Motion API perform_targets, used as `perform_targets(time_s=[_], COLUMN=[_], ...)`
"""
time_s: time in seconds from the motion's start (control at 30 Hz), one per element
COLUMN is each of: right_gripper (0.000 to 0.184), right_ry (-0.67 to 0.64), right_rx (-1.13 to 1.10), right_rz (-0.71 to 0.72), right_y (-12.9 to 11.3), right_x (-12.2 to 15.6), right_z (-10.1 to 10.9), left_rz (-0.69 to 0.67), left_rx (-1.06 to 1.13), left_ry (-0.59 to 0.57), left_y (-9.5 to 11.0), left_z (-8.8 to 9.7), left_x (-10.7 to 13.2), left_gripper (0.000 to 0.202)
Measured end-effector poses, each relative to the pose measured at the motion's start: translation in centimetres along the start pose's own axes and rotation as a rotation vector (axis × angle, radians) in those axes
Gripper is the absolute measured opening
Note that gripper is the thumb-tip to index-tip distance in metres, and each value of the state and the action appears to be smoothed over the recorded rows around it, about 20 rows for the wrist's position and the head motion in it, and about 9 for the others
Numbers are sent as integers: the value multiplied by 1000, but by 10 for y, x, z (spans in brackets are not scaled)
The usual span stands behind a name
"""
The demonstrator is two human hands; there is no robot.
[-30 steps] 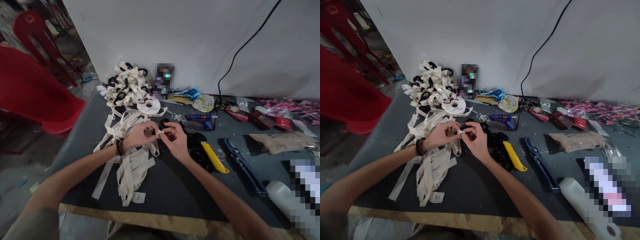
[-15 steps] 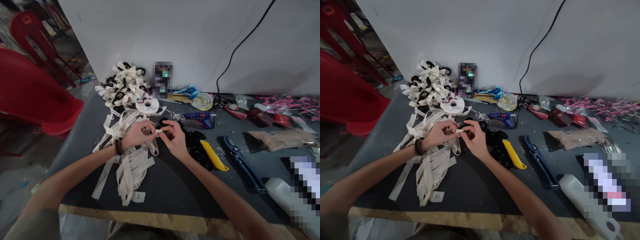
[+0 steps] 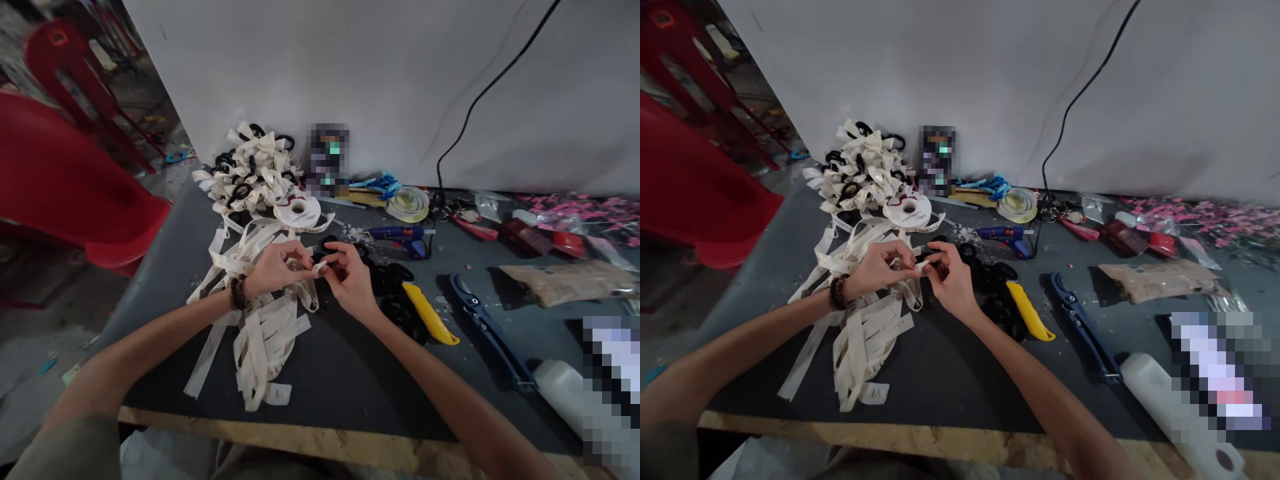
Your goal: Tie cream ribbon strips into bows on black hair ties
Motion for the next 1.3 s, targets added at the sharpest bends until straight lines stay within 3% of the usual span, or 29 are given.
perform_targets(time_s=[0.2, 0.37, 0.73, 0.97, 1.13, 1.3], right_gripper=[35, 17, 23, 27, 30, 40], right_ry=[25, -40, -18, 123, 277, 164], right_rx=[-15, 60, 85, 57, 31, -9], right_rz=[-30, 43, 26, 15, 3, -4], right_y=[1, -15, -16, -7, 2, 2], right_x=[1, -1, -2, 4, 8, 4], right_z=[3, -1, 2, 12, 26, 17], left_rz=[70, 41, 86, 83, 115, 53], left_rx=[97, 75, 66, 78, 146, 130], left_ry=[-1, 2, -108, -54, 50, 92], left_y=[-10, -7, -13, -18, -33, -34], left_z=[-1, -2, -9, -1, 6, 12], left_x=[-2, -3, 0, 0, 0, 0], left_gripper=[50, 51, 52, 89, 99, 92])
Point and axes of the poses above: each hand's wrist, its own x-axis away from the middle knuckle, its own z-axis out of the back of the hand, y = z × x, the point moved 9 cm from there along -x, towards the middle knuckle, and after that the axes turned 5 degrees about -y, right-handed, at the moved point
